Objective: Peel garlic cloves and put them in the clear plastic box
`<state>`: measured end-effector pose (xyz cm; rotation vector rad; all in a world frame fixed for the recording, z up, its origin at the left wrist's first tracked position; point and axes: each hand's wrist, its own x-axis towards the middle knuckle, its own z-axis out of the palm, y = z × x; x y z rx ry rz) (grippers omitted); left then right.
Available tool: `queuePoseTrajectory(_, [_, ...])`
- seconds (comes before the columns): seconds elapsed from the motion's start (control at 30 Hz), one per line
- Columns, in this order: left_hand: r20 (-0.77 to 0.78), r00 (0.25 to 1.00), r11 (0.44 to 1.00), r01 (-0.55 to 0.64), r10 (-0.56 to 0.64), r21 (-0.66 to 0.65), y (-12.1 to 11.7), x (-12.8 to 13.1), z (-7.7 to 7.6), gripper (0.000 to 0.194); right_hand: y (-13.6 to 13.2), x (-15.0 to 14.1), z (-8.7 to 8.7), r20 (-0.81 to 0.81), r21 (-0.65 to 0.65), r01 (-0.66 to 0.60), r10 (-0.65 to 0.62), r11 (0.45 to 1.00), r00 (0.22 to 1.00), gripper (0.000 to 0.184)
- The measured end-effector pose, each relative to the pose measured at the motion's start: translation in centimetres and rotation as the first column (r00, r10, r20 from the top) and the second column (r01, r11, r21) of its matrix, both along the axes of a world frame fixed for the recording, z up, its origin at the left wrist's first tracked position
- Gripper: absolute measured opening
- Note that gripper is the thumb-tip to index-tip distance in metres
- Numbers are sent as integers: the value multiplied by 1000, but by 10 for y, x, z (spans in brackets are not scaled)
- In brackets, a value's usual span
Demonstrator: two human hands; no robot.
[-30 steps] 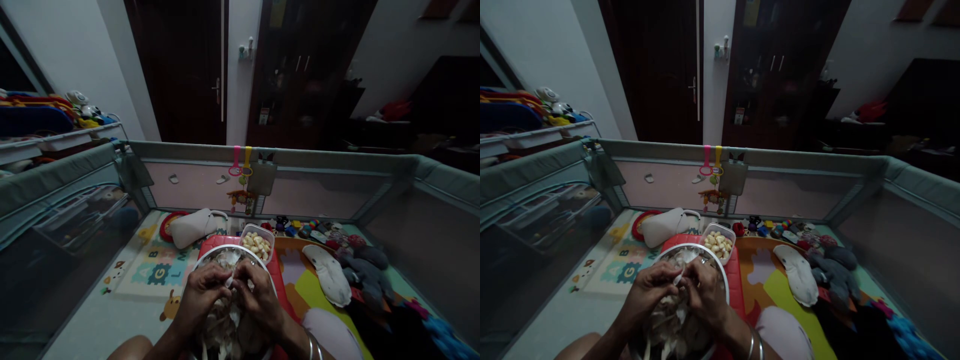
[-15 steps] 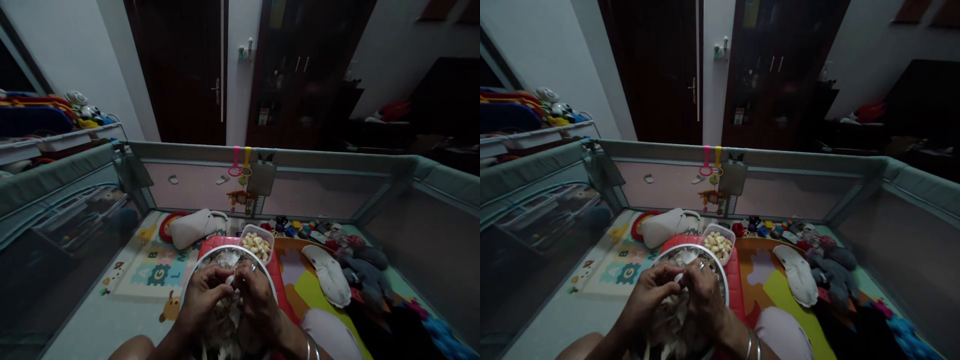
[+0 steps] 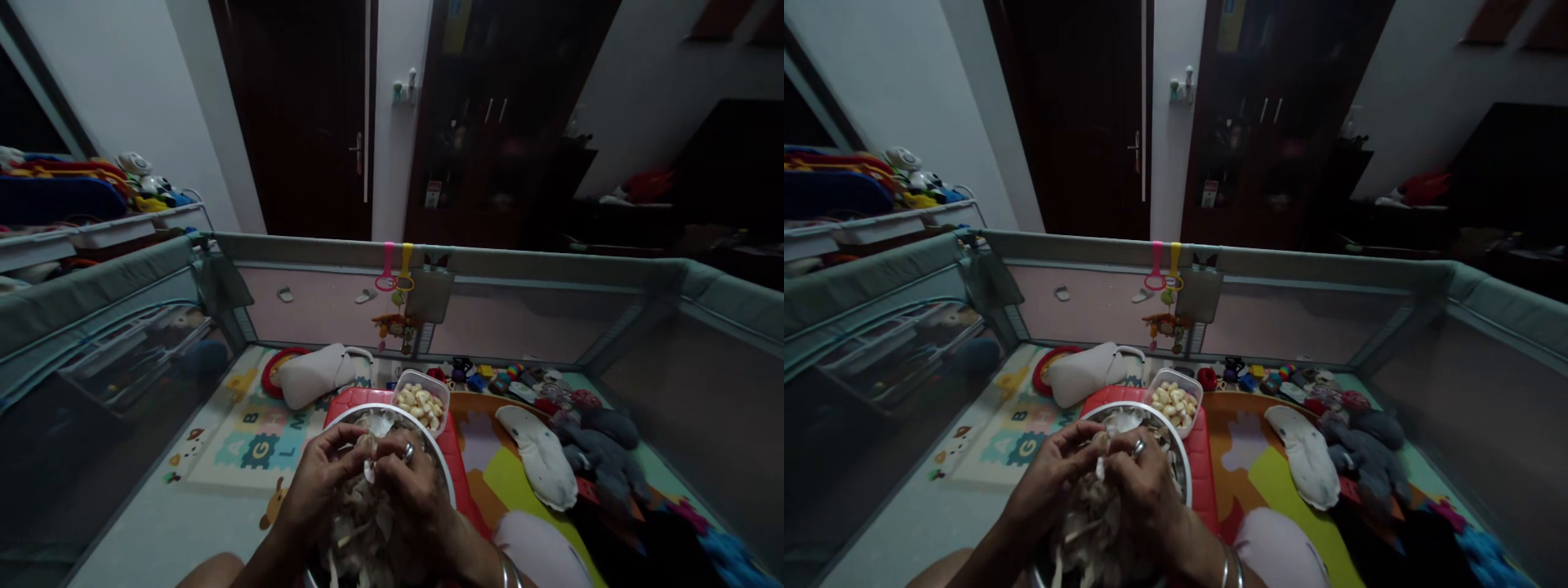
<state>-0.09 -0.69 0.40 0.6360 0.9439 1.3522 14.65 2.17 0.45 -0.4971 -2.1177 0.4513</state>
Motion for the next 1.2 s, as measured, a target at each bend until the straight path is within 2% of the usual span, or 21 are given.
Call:
queuePoseTrajectory(0.17, [-57, 996, 997, -71, 73, 27, 1, -2, -4, 33, 4, 2, 4, -6, -86, -98, 98, 991, 995, 11])
queuePoseTrajectory(0.37, [-69, 991, 993, -117, 119, 32, 3, -5, -3, 29, 6, 5, 2, 10, -152, -191, 195, 970, 981, 11])
queuePoseTrajectory(0.43, [-83, 987, 991, -132, 135, 36, 3, -6, -3, 27, 5, 5, 0, 15, -179, -167, 173, 970, 985, 12])
queuePoseTrajectory(0.57, [-163, 984, 997, -74, 78, 34, 1, -7, -1, 25, 3, 5, 0, -1, -276, -64, 67, 959, 998, 13])
queuePoseTrajectory(0.73, [-236, 971, 999, -31, 38, 34, -2, -4, 4, 22, 2, 4, 3, -67, -358, -29, 6, 933, 998, 8])
queuePoseTrajectory(0.87, [-269, 962, 999, -29, 39, 43, -3, -2, 4, 20, 2, 3, -2, -129, -354, -17, -31, 935, 991, 4])
queuePoseTrajectory(1.03, [-288, 957, 998, -27, 41, 52, -4, 0, 2, 18, 3, 2, -5, -205, -352, -40, -35, 935, 978, 10])
queuePoseTrajectory(1.2, [-272, 962, 999, -28, 37, 39, -6, 2, -1, 17, 2, 3, -6, -159, -340, 14, -73, 940, 985, 16])
